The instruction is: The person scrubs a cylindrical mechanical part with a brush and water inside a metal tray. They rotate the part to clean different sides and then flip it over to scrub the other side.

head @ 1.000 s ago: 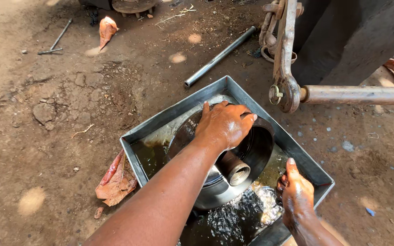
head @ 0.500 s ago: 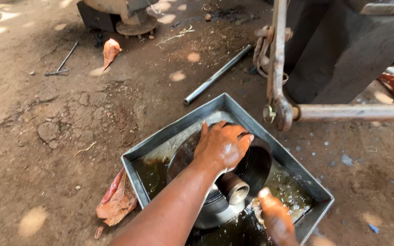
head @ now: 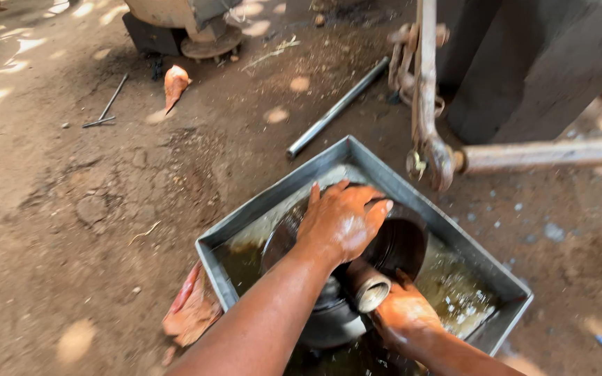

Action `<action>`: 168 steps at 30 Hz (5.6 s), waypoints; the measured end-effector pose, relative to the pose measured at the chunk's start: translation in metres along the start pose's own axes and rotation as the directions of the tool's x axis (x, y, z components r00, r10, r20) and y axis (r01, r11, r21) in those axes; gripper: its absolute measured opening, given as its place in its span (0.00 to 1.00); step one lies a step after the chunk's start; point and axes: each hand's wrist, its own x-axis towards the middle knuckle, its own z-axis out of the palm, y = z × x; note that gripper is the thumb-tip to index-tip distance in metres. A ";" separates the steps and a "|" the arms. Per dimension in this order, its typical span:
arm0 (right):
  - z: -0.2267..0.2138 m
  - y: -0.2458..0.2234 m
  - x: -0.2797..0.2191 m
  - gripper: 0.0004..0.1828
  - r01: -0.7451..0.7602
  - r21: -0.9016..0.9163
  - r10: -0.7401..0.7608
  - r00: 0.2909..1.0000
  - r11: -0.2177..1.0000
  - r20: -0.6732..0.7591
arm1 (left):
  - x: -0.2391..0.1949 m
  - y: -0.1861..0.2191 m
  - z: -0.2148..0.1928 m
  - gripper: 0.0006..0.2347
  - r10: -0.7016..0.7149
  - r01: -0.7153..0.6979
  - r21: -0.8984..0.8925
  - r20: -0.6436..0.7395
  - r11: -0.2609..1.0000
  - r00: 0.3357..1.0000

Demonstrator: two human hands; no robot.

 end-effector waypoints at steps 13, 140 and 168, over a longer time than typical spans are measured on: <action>0.000 -0.014 0.012 0.29 -0.194 0.530 0.314 0.938 0.826 -0.146 | 0.014 -0.006 -0.005 0.18 0.028 -0.028 -0.005 0.061 1.000 0.998; -0.062 -0.043 0.075 0.13 -0.069 0.966 0.684 0.719 0.247 -0.124 | 0.010 -0.003 -0.013 0.21 -0.129 0.131 -0.030 0.067 0.991 0.989; 0.111 0.077 0.096 0.16 -0.051 0.995 0.531 0.847 0.084 -0.001 | 0.001 -0.003 0.000 0.20 -0.023 0.023 -0.015 -0.006 1.000 1.000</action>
